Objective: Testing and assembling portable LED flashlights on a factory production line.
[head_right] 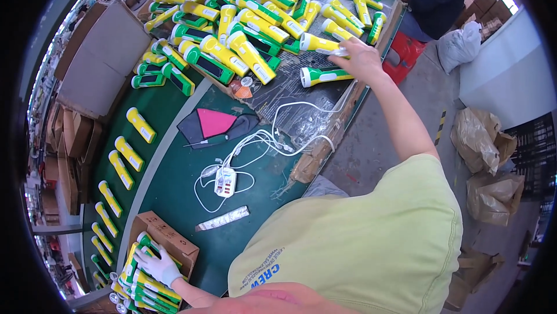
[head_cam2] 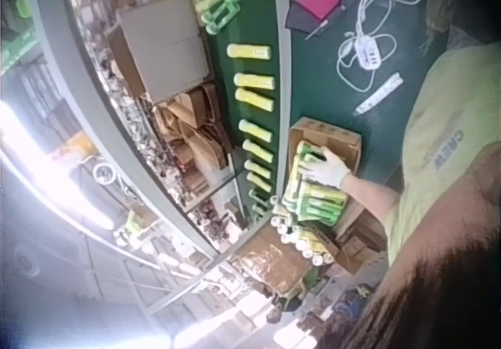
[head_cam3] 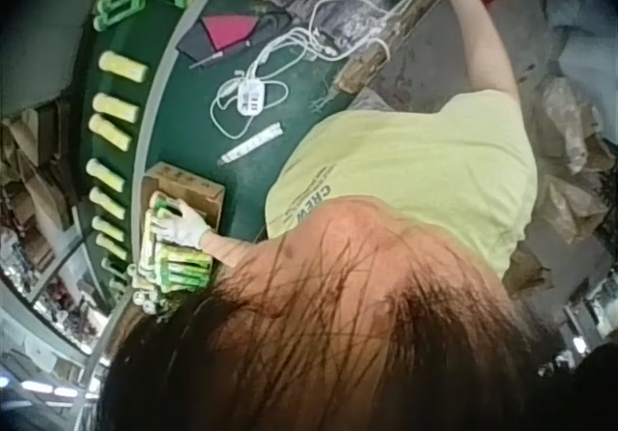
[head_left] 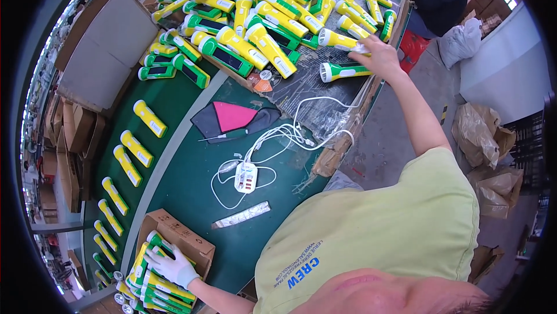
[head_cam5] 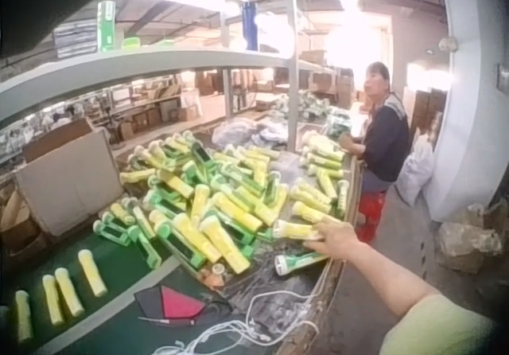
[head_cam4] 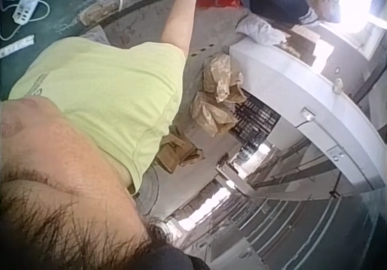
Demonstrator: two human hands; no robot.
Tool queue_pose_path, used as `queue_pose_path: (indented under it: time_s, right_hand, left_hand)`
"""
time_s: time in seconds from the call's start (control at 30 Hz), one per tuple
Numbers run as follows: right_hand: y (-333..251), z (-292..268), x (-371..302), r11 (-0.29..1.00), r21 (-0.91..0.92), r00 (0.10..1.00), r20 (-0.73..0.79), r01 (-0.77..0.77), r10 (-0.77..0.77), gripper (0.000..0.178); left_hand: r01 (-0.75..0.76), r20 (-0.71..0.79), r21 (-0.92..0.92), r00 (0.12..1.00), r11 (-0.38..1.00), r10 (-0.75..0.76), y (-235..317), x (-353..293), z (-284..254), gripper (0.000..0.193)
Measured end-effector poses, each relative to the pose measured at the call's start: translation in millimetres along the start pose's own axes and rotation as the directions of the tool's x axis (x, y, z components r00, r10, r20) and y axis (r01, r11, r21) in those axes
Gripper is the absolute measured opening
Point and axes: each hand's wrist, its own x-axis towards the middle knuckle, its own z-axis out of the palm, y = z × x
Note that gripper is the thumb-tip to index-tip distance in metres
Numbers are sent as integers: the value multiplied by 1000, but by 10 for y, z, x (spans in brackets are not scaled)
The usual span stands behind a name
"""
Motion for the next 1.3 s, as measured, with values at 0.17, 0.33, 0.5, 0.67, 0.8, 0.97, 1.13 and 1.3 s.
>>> queue_pose_path:
  time_s: [0.17, 0.33, 0.5, 0.67, 0.8, 0.97, 1.13, 1.3]
  right_hand:
    - [-140, 105, -77, 984, -64, 958, 246, 168, -148, 53]
    - [48, 236, 90, 998, -47, 992, 113, -50, 55, 50]
    - [-39, 413, 401, 990, -28, 990, -31, -140, 139, 46]
    - [-756, 186, 293, 910, 259, 849, -505, 325, -159, 29]
    - [-1741, -321, -472, 515, 593, 785, -487, 619, -382, 28]
    - [-2585, -398, -1106, 36, 821, 612, -394, 569, -685, 63]
    - [-2654, -221, -1111, 35, 978, 697, -122, 206, -706, 45]
    - [-2549, 47, -916, 97, 972, 657, 216, -213, -722, 38]
  left_hand:
    - [263, 143, -233, 962, 936, -234, 100, 19, -164, 86]
    - [279, 308, -683, 948, 675, -81, -47, 12, -110, 77]
    - [146, 162, -859, 987, 490, -9, 260, 4, -550, 55]
    - [-304, -243, -869, 950, 390, 199, 1020, -13, -880, 58]
    - [-659, -432, -580, 747, 479, 505, 1529, 66, -1234, 49]
    - [-737, -468, -519, 668, 432, 579, 1828, -75, -1375, 58]
    - [-688, -345, -597, 684, 412, 642, 1546, 59, -1139, 50]
    - [430, 378, -898, 645, 94, 664, 1280, -107, -720, 45]
